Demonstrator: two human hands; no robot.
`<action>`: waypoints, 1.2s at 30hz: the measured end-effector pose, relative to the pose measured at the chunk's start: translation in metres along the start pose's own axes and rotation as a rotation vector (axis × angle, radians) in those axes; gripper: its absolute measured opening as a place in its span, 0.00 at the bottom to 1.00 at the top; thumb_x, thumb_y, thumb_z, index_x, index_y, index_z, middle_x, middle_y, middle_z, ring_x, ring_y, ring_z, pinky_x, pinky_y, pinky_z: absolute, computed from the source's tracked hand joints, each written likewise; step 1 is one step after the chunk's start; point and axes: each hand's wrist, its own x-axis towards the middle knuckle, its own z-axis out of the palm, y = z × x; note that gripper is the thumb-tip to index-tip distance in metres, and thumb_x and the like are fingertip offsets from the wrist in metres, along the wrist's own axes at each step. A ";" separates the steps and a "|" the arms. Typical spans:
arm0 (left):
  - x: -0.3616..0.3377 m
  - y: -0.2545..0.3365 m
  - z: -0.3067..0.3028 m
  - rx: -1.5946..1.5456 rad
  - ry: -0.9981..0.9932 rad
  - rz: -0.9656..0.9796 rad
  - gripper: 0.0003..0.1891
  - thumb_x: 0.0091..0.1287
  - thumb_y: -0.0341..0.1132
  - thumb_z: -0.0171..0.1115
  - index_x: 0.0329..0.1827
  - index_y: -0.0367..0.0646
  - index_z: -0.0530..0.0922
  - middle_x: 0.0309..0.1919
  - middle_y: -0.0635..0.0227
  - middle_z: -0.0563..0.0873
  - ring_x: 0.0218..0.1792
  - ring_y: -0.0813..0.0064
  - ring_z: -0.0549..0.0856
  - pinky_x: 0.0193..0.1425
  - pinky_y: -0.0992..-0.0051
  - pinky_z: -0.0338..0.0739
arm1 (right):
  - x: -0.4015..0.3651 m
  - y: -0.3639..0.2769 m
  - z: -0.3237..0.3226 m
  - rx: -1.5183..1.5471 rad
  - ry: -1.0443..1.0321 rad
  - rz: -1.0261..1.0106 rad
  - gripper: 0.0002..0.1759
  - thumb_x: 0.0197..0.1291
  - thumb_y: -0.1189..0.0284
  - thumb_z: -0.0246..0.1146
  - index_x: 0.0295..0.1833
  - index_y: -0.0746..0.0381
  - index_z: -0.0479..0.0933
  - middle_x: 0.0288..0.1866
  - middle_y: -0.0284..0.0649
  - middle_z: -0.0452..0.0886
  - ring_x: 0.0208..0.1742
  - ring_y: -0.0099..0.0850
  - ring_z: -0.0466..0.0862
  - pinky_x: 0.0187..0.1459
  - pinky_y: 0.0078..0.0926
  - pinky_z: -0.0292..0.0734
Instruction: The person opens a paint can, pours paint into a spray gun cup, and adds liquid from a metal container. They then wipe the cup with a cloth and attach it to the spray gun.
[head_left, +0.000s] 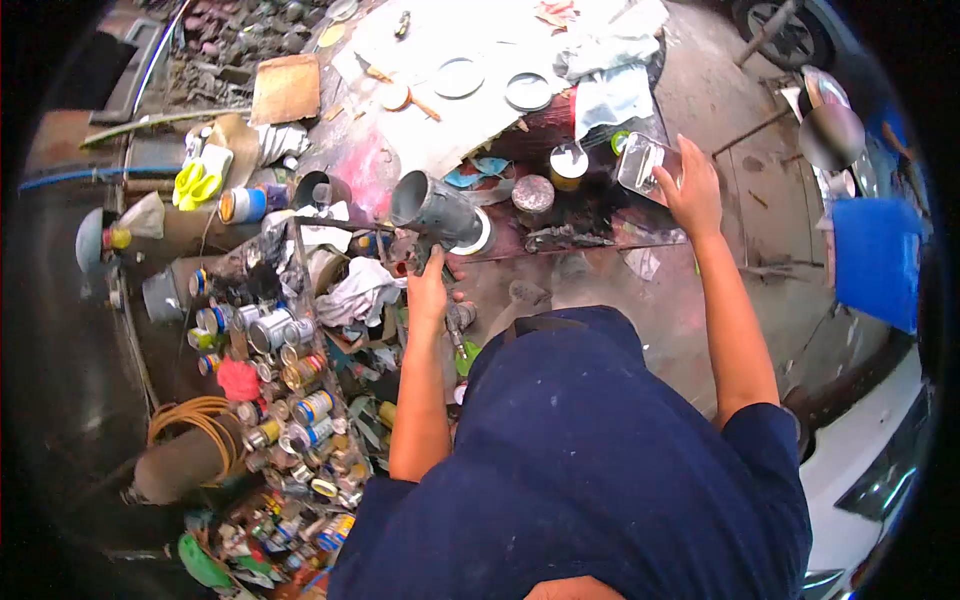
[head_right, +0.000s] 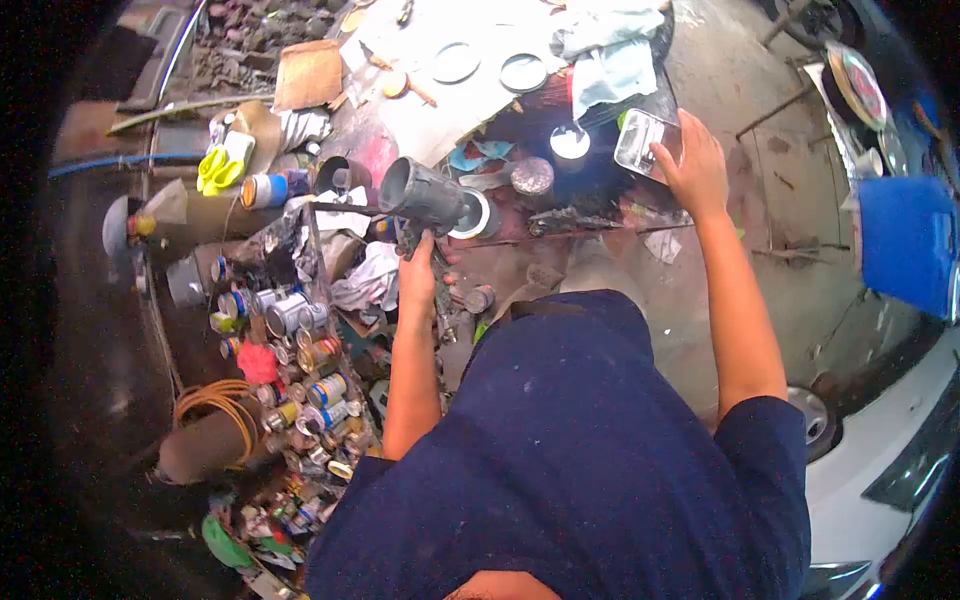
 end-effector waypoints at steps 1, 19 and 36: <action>0.003 0.003 0.002 0.013 -0.013 0.007 0.16 0.78 0.48 0.60 0.53 0.44 0.80 0.35 0.71 0.84 0.32 0.75 0.86 0.23 0.75 0.77 | 0.000 -0.001 -0.001 0.001 0.004 0.001 0.40 0.68 0.48 0.66 0.75 0.64 0.69 0.72 0.49 0.77 0.72 0.47 0.76 0.72 0.45 0.69; 0.012 0.018 0.010 -0.004 -0.019 -0.069 0.13 0.79 0.42 0.59 0.36 0.46 0.77 0.25 0.74 0.77 0.23 0.81 0.76 0.20 0.77 0.68 | -0.001 -0.001 -0.004 0.007 0.000 0.016 0.40 0.68 0.49 0.67 0.75 0.64 0.69 0.72 0.49 0.77 0.71 0.47 0.77 0.72 0.44 0.68; 0.017 0.012 0.000 -0.031 -0.017 -0.049 0.12 0.77 0.43 0.63 0.45 0.45 0.76 0.26 0.73 0.77 0.24 0.80 0.77 0.20 0.78 0.68 | -0.001 0.002 0.000 0.003 0.007 0.022 0.40 0.68 0.49 0.67 0.75 0.64 0.69 0.70 0.50 0.78 0.70 0.47 0.78 0.71 0.44 0.69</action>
